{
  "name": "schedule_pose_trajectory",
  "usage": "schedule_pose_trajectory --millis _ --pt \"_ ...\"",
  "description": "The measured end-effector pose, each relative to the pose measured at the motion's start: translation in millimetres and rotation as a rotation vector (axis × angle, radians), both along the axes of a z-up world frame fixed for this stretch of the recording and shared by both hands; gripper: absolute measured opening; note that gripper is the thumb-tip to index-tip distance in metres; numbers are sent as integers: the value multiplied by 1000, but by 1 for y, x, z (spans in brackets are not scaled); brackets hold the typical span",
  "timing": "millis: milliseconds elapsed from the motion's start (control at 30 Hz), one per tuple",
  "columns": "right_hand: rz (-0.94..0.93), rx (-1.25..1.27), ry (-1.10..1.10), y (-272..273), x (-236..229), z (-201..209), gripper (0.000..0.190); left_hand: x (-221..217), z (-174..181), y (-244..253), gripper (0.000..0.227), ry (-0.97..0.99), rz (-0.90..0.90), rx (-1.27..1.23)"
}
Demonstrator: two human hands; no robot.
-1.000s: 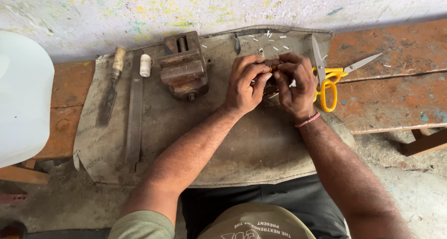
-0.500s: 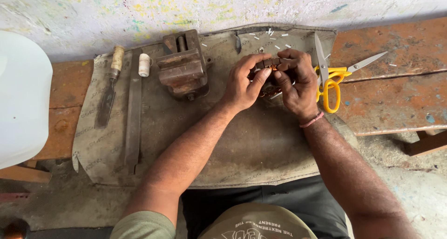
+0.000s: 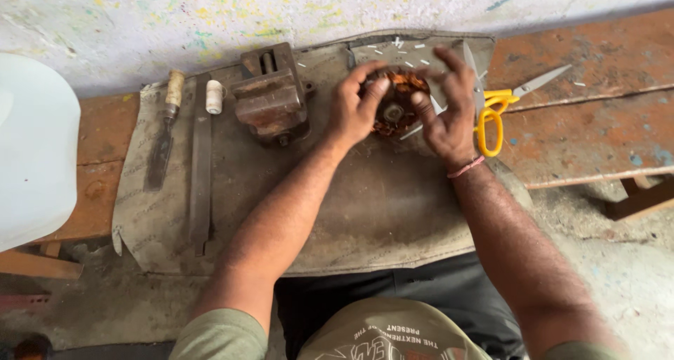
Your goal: The person inserts white plastic pins into slots on a circular copper-wound stator, then uses yellow-handled scissors to trim the pins flush. The person repeats this process for multiple slots around the stator, placing trimmed pieces on the workbench.
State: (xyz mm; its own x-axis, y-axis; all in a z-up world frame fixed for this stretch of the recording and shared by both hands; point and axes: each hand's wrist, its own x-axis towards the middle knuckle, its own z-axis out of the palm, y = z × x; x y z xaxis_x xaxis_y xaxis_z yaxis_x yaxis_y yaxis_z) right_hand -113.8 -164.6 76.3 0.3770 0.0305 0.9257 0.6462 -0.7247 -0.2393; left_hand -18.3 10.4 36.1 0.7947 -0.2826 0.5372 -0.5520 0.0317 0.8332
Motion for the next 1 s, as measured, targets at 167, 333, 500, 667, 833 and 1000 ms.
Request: schedule_pose_trajectory --millis 167,333,500,667,833,1000 --pt "-292 105 336 -54 -4 -20 21 29 -9 5 34 19 27 28" --pt "-569 -146 658 -84 -20 -43 23 35 -10 5 29 8 52 35" --pt "-573 -246 897 -82 -18 -32 40 26 -3 7 28 -313 284 175" --pt "-476 -31 1015 -91 -6 -18 42 6 19 -2 31 -692 551 231" --pt "-67 710 893 -121 -23 -36 42 -55 -2 -38 24 -551 1 450" --pt "376 1110 646 -123 -36 -54 38 -67 -13 -82 27 -403 -49 715"
